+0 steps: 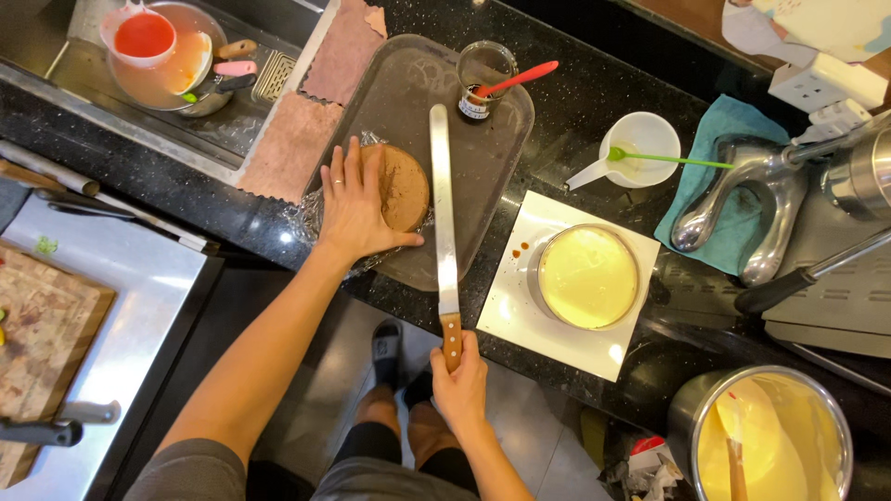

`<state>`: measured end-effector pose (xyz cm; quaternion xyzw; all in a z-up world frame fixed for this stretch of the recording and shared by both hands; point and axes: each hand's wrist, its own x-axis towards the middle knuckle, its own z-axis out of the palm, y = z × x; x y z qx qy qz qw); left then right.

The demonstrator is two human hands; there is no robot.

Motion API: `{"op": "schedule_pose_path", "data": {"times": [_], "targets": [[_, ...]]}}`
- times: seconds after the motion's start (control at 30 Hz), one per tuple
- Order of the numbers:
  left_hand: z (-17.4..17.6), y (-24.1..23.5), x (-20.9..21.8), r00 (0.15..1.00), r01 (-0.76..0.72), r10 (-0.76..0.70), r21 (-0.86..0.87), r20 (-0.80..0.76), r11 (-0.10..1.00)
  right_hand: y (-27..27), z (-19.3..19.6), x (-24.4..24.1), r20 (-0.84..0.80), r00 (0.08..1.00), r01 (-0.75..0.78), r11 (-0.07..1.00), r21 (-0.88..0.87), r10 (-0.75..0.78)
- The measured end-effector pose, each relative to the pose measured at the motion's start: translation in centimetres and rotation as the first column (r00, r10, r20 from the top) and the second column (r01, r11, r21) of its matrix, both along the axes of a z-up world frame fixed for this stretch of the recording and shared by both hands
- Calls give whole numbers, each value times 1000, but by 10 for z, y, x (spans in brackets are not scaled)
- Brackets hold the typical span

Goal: The person stirs a pale yellow cream in a metal bowl, pours it into a cake tin, and places a chocolate cake layer on top. They then brush a dark liquid onto the cake layer and spread more cream over it.

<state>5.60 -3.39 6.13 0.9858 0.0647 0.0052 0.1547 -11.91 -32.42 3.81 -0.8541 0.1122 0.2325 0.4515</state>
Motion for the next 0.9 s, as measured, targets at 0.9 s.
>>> {"op": "schedule_pose_path", "data": {"times": [0.9], "targets": [[8, 32, -9, 845, -432, 166, -833, -508, -347, -1, -16, -8, -50, 993, 115, 987, 111, -110]]}}
